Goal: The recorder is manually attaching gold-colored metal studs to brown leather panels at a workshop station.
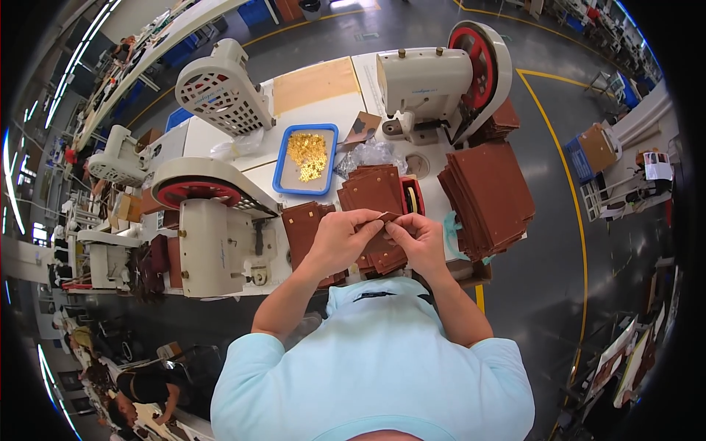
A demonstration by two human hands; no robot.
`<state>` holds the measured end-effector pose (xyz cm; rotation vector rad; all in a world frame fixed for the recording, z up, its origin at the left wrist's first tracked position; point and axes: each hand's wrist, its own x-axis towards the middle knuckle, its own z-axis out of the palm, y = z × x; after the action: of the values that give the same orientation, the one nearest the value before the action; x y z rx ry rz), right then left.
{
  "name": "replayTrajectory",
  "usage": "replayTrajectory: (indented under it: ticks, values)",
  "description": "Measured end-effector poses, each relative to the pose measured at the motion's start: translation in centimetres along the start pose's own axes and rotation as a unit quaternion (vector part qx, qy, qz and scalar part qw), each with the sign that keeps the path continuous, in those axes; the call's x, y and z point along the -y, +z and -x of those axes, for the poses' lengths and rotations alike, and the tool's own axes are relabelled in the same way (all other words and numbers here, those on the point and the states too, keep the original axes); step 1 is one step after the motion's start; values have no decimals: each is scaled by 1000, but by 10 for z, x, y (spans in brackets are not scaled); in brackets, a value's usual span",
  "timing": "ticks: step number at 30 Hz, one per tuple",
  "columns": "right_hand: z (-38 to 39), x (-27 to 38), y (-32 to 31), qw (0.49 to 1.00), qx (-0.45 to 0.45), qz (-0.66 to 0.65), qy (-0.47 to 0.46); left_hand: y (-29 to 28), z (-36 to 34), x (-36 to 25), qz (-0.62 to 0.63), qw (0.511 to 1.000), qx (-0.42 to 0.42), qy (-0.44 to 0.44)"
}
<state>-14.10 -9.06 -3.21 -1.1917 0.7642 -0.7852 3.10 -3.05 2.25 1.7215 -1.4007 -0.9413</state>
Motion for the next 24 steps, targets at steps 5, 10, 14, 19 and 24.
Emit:
replayTrajectory:
  ticks: [5,10,14,19,24]
  values:
    - [-3,2,0,1000,3,-20,4,1,-2,3,19,999,-8,25]
    - [-5,0,0,1000,9,-18,1,0,-2,2,9,1000,-10,22]
    - [-4,-3,0,1000,9,-26,13,1,1,4,-3,1000,-15,23]
    - [-3,1,-2,1000,8,0,11,2,5,-1,-1,1000,-19,16]
    - [-3,6,-3,995,1,96,-1,3,7,1,-19,999,-27,35]
